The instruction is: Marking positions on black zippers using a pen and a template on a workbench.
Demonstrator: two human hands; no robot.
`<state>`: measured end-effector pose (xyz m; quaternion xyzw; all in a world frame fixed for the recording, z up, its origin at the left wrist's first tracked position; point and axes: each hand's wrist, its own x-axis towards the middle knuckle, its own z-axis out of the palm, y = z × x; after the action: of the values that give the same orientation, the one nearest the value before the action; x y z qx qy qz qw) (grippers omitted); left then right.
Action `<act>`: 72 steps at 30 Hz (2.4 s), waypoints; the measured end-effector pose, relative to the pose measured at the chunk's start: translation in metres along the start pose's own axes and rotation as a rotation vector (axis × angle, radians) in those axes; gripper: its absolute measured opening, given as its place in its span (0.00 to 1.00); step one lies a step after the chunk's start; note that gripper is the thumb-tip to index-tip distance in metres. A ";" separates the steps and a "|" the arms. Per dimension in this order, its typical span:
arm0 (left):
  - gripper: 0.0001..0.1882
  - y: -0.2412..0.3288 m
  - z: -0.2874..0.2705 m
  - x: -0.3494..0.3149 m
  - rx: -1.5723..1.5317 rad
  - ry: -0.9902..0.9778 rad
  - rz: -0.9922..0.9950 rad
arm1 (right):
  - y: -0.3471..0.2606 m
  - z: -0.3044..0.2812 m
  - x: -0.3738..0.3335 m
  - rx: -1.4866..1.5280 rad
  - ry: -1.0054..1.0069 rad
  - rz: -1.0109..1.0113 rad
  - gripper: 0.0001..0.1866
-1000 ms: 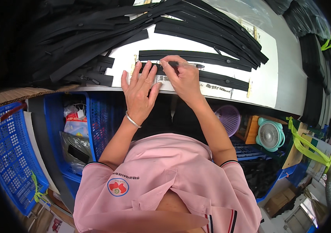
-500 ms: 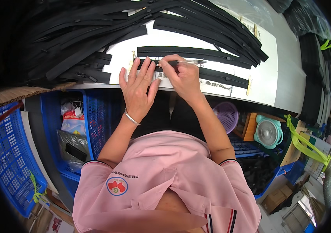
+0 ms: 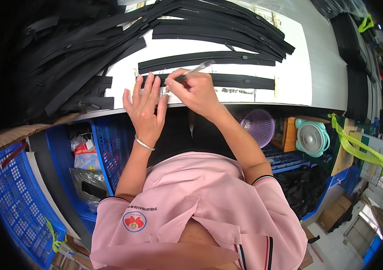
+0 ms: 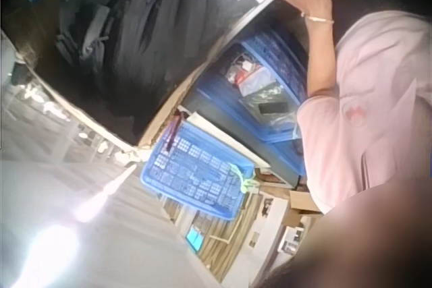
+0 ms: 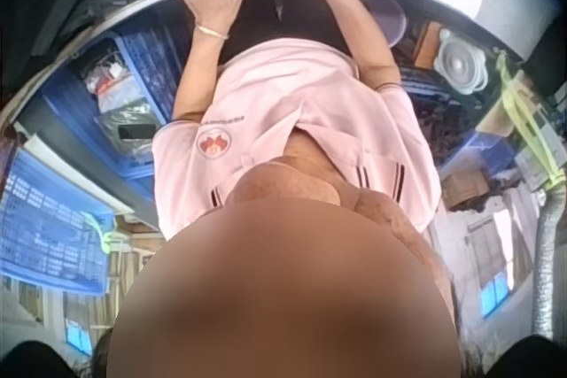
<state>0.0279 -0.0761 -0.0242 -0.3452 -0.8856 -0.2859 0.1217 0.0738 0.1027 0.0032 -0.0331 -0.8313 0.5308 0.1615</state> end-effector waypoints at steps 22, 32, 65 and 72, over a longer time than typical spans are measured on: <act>0.26 0.010 -0.004 0.005 -0.016 -0.021 0.014 | 0.018 -0.062 -0.028 -0.265 0.351 0.062 0.05; 0.10 0.059 0.033 0.046 -0.379 0.009 0.123 | 0.020 -0.058 -0.028 -0.259 0.374 0.033 0.05; 0.06 0.065 0.037 0.048 -0.353 0.015 0.100 | 0.021 -0.126 -0.063 0.221 0.482 0.131 0.08; 0.06 0.069 0.033 0.049 -0.282 -0.026 0.095 | 0.054 -0.160 -0.073 0.028 0.501 0.203 0.09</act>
<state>0.0390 0.0109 -0.0010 -0.4042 -0.8208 -0.3968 0.0741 0.1854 0.2487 -0.0007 -0.2441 -0.7504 0.5311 0.3086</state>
